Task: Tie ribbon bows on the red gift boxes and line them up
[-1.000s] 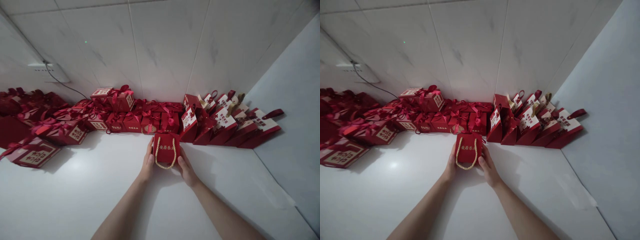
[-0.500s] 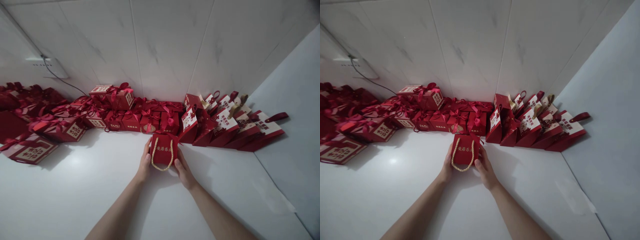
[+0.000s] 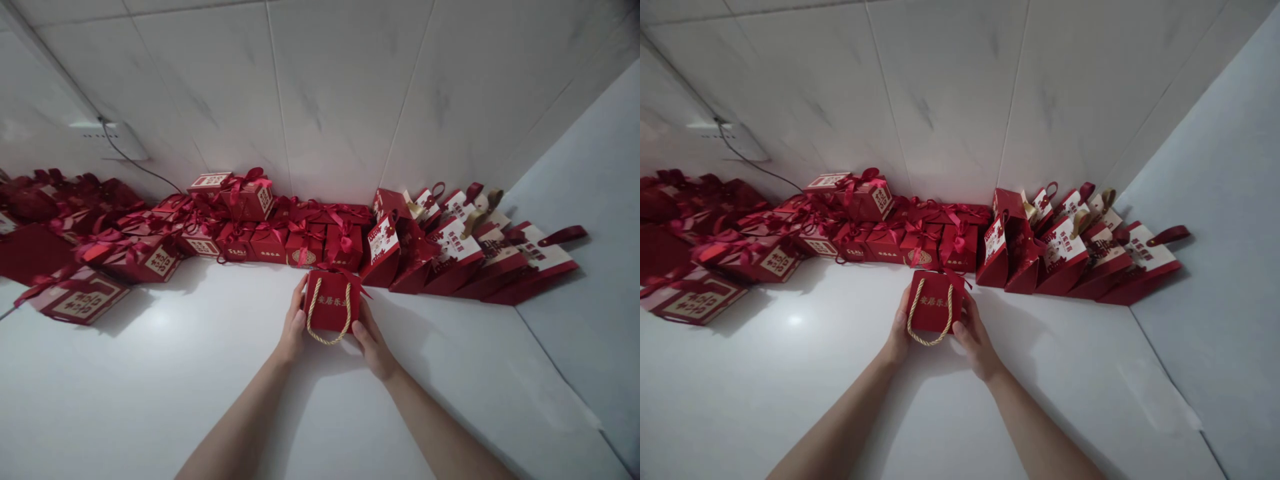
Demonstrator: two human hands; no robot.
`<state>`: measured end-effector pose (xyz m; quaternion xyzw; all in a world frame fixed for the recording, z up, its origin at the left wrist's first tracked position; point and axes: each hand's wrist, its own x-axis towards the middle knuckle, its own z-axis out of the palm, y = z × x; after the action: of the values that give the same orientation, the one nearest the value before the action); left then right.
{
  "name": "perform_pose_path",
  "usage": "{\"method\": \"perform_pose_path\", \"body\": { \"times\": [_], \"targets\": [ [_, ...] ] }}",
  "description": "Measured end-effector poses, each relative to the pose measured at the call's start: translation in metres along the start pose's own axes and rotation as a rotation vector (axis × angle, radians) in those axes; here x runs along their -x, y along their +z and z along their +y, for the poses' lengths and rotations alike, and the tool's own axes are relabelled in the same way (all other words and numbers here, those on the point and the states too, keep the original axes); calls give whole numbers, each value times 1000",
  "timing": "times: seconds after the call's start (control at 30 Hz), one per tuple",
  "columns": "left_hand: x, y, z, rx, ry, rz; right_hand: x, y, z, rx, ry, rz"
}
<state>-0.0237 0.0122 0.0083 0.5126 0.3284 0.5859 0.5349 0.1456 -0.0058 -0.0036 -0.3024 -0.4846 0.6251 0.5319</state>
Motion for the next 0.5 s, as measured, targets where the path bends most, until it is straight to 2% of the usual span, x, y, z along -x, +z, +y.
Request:
{"method": "perform_pose_path", "body": {
  "times": [0.5],
  "targets": [
    [-1,-1,0,-4,-13,-39,-2,1,1,-46,-16,-15]
  ]
}}
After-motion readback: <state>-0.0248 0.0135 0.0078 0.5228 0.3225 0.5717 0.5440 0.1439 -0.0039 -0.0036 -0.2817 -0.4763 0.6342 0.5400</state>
